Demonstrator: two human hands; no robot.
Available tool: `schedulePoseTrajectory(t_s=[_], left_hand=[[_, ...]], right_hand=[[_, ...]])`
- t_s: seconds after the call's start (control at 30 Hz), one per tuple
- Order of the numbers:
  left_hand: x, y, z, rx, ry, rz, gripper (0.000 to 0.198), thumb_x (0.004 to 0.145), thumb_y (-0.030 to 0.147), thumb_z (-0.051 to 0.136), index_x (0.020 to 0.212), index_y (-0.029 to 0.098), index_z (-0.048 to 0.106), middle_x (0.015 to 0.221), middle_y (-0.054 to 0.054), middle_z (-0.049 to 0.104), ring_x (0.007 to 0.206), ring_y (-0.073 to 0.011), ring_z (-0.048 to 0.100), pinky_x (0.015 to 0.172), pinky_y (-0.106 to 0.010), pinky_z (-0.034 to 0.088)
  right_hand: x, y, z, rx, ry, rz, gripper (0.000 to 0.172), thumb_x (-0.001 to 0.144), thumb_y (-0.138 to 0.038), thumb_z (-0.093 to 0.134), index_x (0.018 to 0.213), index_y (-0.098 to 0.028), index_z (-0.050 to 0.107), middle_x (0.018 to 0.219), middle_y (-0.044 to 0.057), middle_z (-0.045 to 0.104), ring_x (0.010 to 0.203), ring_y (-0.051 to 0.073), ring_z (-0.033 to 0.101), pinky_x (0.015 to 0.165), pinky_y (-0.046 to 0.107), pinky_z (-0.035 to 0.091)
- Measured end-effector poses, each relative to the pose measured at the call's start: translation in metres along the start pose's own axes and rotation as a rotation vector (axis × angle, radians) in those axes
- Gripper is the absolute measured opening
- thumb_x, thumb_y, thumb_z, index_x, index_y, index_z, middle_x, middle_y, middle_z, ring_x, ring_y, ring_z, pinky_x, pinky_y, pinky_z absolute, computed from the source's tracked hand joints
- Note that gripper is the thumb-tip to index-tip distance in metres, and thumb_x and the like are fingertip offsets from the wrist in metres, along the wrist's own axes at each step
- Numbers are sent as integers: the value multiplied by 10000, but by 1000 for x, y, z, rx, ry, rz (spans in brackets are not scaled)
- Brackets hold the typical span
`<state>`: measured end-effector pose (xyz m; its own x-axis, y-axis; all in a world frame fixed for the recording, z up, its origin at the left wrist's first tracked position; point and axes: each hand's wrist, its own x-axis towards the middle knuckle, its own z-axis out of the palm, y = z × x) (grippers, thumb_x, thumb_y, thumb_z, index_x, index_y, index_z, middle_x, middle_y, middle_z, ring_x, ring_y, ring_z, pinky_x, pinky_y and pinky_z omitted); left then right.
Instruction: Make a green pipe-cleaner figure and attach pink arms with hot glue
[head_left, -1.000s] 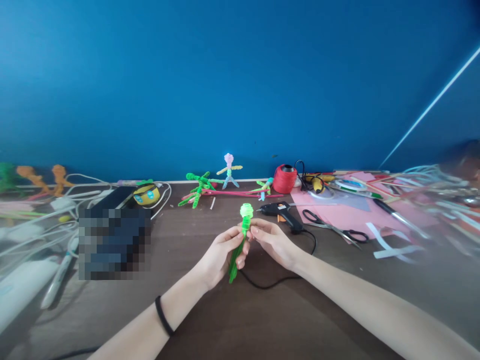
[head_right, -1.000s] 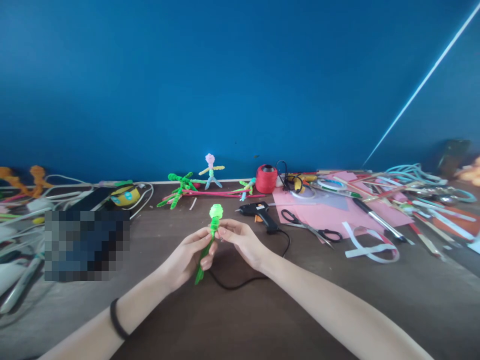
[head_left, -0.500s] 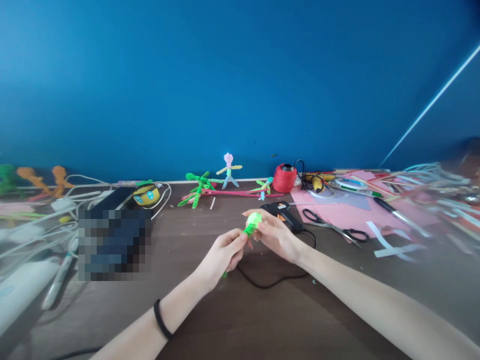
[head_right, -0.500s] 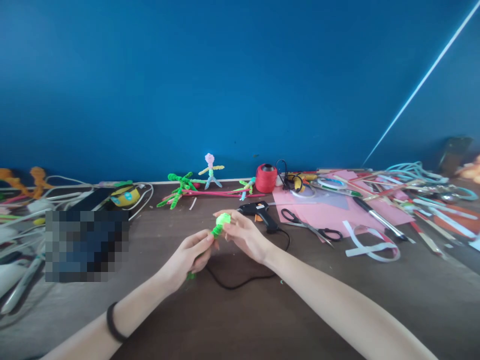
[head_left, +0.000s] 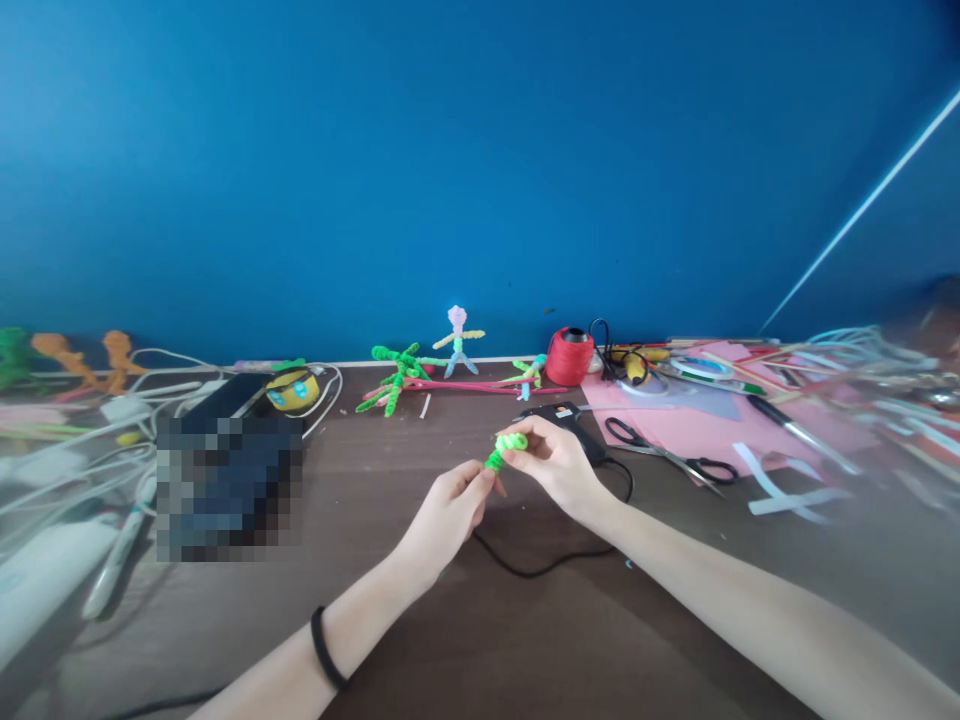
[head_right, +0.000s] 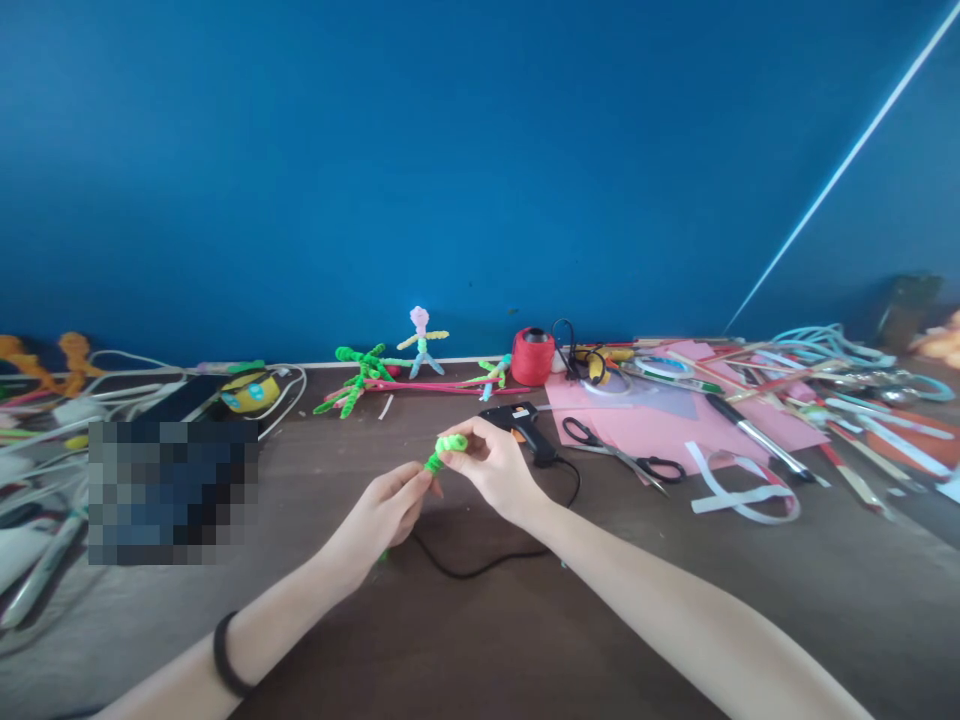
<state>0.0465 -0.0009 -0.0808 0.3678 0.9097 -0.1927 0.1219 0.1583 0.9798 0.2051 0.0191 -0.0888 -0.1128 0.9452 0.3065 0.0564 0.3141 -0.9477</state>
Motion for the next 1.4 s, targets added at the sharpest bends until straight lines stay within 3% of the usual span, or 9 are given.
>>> schedulePoseTrajectory(t_s=[0.17,0.3,0.43,0.53,0.87,1.03,1.17,1.4], left_hand=[[-1,2,4,-47,-32,-18,264,798,421,419,767,172,500,359,118,267,290,-35,170,314,-170,138],[-3,2,8,-26,-31,-7,242,811,394,405,824,169,493,375,103,370,267,-36,251,310,-161,197],[-6,1,12,2,-26,9,234,825,380,387,832,169,486,399,97,401,269,-36,299,316,-155,229],[-7,-2,13,7,-25,26,245,829,387,380,836,165,485,407,97,399,270,-35,303,317,-157,230],[-7,-6,16,-46,-26,43,246,828,393,384,835,170,487,406,97,412,267,-42,323,330,-165,268],[-9,-3,20,-108,-27,17,219,815,380,406,812,171,471,440,69,492,298,-70,437,353,-177,329],[-10,-1,25,-201,-46,5,214,794,388,443,822,175,447,541,30,579,382,-103,535,437,-223,421],[-12,-2,27,-243,-84,-3,225,789,383,474,786,159,452,601,-7,605,449,-125,572,483,-247,439]], right_hand=[[2,-3,-3,49,-49,42,236,724,-306,631,925,-184,611,861,36,637,801,166,600,747,319,477],[0,-7,0,193,-111,65,312,784,-263,566,1088,-198,549,904,41,647,901,174,606,784,326,476],[-2,-11,4,290,-143,93,319,786,-272,563,1097,-201,548,934,64,651,914,202,610,621,283,506],[-3,-13,7,270,-97,118,302,760,-289,590,1046,-194,579,917,69,662,839,212,638,541,276,507],[-8,-18,14,204,15,103,266,744,-317,597,964,-169,574,858,63,677,816,225,663,613,304,545],[-9,-13,15,188,45,94,253,762,-318,579,967,-171,566,889,71,673,816,222,664,634,295,537],[-8,-13,18,206,90,108,251,755,-337,578,942,-169,563,863,80,681,812,237,663,532,269,524],[-9,-18,23,374,63,209,247,717,-299,634,921,-173,575,854,55,686,826,213,663,772,343,511]])
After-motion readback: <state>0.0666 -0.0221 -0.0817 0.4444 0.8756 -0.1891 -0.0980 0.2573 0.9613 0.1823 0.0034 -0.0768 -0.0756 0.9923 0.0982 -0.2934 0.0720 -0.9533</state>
